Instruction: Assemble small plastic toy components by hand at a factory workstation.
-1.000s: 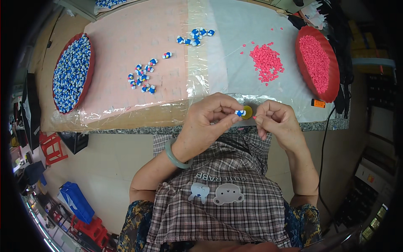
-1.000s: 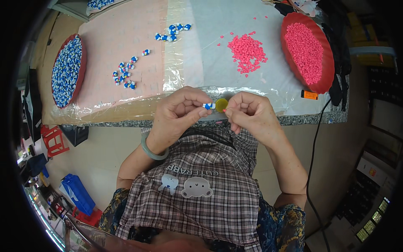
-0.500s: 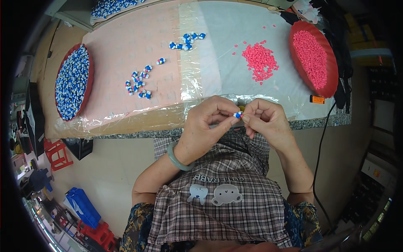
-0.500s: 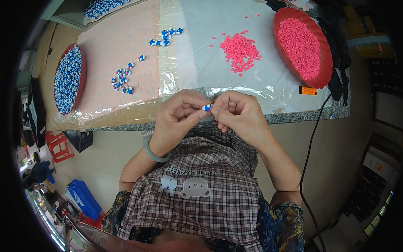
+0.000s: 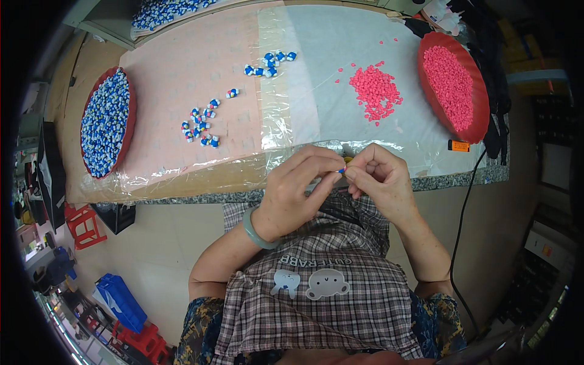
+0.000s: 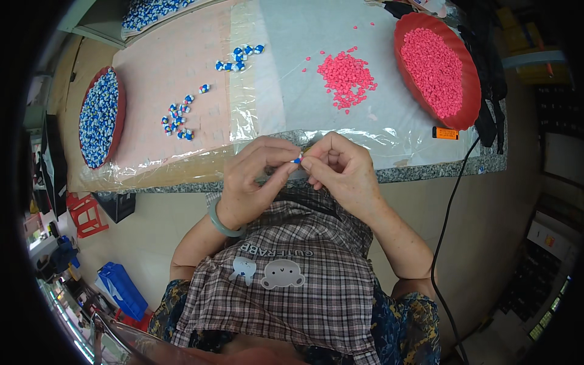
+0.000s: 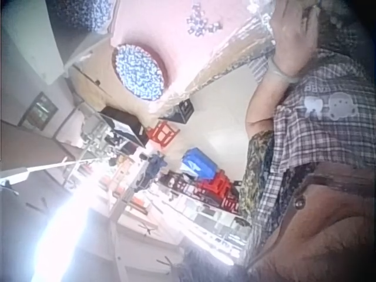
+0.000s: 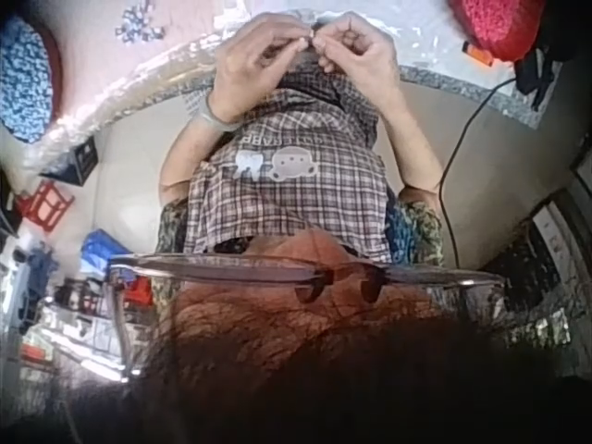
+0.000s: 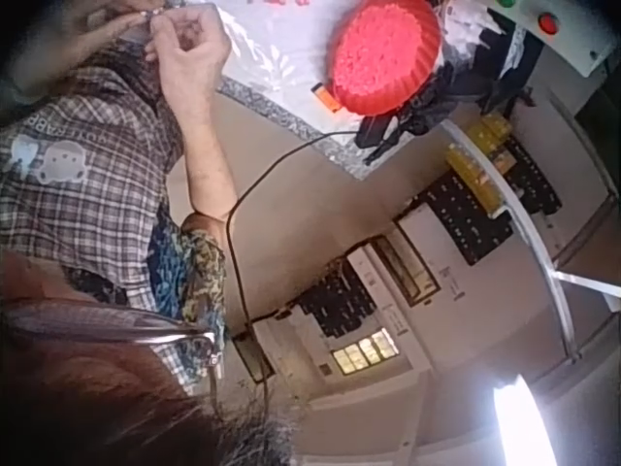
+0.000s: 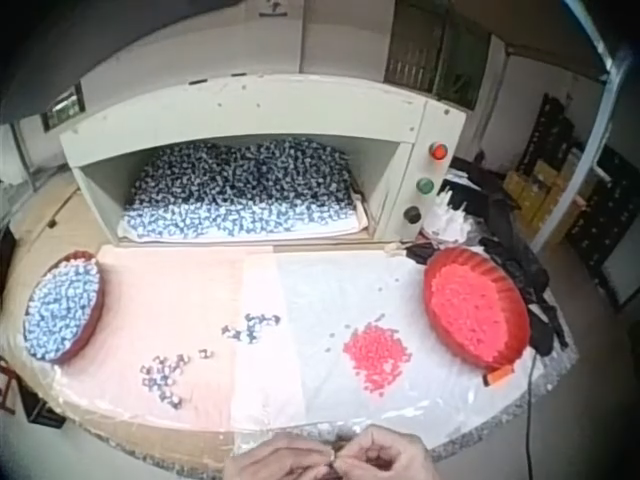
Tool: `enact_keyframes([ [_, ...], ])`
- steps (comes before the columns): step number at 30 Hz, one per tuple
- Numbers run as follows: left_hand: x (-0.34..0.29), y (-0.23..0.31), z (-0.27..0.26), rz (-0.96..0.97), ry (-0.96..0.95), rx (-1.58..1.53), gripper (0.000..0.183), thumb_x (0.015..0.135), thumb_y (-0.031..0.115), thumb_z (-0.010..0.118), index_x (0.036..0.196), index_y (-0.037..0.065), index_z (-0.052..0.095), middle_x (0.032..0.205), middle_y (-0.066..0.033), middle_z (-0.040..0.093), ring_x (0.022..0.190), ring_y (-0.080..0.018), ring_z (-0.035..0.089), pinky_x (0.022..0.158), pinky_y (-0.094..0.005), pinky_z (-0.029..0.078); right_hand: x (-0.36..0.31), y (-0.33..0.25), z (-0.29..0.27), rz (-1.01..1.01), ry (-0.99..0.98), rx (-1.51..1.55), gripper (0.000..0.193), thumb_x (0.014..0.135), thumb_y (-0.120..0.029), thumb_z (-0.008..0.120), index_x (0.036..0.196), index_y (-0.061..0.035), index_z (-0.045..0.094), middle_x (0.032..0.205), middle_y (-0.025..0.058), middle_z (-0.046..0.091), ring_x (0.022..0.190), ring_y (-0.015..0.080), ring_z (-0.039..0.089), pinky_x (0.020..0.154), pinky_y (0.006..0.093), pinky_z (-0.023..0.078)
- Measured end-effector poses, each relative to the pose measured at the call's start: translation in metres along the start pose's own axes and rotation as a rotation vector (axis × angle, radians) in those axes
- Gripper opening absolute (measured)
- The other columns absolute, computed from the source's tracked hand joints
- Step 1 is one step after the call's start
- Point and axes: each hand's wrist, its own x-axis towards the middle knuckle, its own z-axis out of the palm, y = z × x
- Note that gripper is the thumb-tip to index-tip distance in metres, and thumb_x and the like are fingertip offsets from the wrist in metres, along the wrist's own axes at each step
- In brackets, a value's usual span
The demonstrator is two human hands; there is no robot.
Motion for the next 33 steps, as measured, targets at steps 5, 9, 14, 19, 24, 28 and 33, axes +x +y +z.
enact_keyframes([
  [5, 0.007, -0.009, -0.044, -0.192, 0.121, 0.09, 0.018, 0.085, -0.005, 0.068, 0.103, -0.001, 0.068, 0.095, -0.0115, 0.069, 0.084, -0.0203, 0.07, 0.073, -0.0315, 0.057, 0.017, -0.006, -0.036, -0.234, 0.173, -0.519, 0.007, 0.091, 0.0, 0.069, 0.097, 0.0006, 0.065, 0.084, 0.0046, 0.065, 0.071, 0.0104, 0.062, 0.064, 0.0249, 0.052],
  [9, 0.002, -0.035, -0.092, -0.211, 0.245, 0.376, 0.018, 0.086, -0.003, 0.067, 0.104, 0.002, 0.069, 0.096, -0.0101, 0.068, 0.08, -0.0198, 0.068, 0.069, -0.0316, 0.056, 0.037, 0.007, -0.061, -0.519, 0.379, -0.882, 0.009, 0.088, 0.004, 0.068, 0.097, 0.0012, 0.069, 0.094, 0.0063, 0.065, 0.077, 0.0147, 0.063, 0.067, 0.0278, 0.051],
  [14, 0.01, -0.044, -0.105, -0.149, 0.253, 0.682, 0.019, 0.082, -0.003, 0.068, 0.1, 0.004, 0.069, 0.101, -0.0096, 0.065, 0.089, -0.0264, 0.061, 0.072, -0.0353, 0.053, 0.05, 0.01, -0.062, -0.681, 0.281, -1.01, 0.014, 0.085, 0.006, 0.07, 0.098, -0.0002, 0.07, 0.094, 0.0091, 0.063, 0.076, 0.0187, 0.063, 0.065, 0.029, 0.05],
  [19, 0.045, -0.05, -0.09, 0.066, 0.21, 0.793, 0.025, 0.077, -0.004, 0.068, 0.101, 0.003, 0.069, 0.105, -0.01, 0.065, 0.094, -0.0309, 0.058, 0.081, -0.0406, 0.051, 0.043, 0.004, -0.063, -0.674, 0.275, -1.121, 0.013, 0.083, 0.005, 0.071, 0.094, 0.0002, 0.069, 0.089, 0.0092, 0.063, 0.069, 0.0195, 0.063, 0.06, 0.0309, 0.051],
  [24, 0.074, -0.067, -0.085, -0.004, 0.152, 0.835, 0.02, 0.081, -0.002, 0.067, 0.1, 0.004, 0.07, 0.108, -0.0095, 0.066, 0.1, -0.0318, 0.061, 0.085, -0.0404, 0.052, 0.036, 0.003, -0.066, -0.443, 0.287, -0.999, 0.012, 0.081, 0.0, 0.074, 0.091, -0.0022, 0.067, 0.089, 0.0082, 0.064, 0.076, 0.0239, 0.067, 0.066, 0.0355, 0.055],
  [28, 0.086, -0.094, -0.084, 0.042, 0.07, 0.789, 0.02, 0.082, -0.001, 0.064, 0.101, 0.004, 0.07, 0.105, -0.0115, 0.067, 0.097, -0.0334, 0.063, 0.083, -0.0419, 0.052, 0.032, 0.001, -0.07, -0.455, 0.239, -0.977, 0.012, 0.084, 0.003, 0.072, 0.094, 0.0024, 0.065, 0.09, 0.0081, 0.063, 0.072, 0.0167, 0.064, 0.064, 0.0298, 0.052],
  [33, 0.089, -0.083, -0.087, 0.067, 0.072, 0.756, 0.018, 0.084, -0.002, 0.061, 0.099, 0.002, 0.07, 0.099, -0.014, 0.065, 0.085, -0.0321, 0.066, 0.076, -0.0417, 0.056, 0.031, -0.008, -0.073, -0.397, 0.185, -0.929, 0.015, 0.085, 0.004, 0.07, 0.1, 0.0021, 0.068, 0.093, 0.0083, 0.064, 0.076, 0.0164, 0.063, 0.067, 0.0291, 0.05],
])
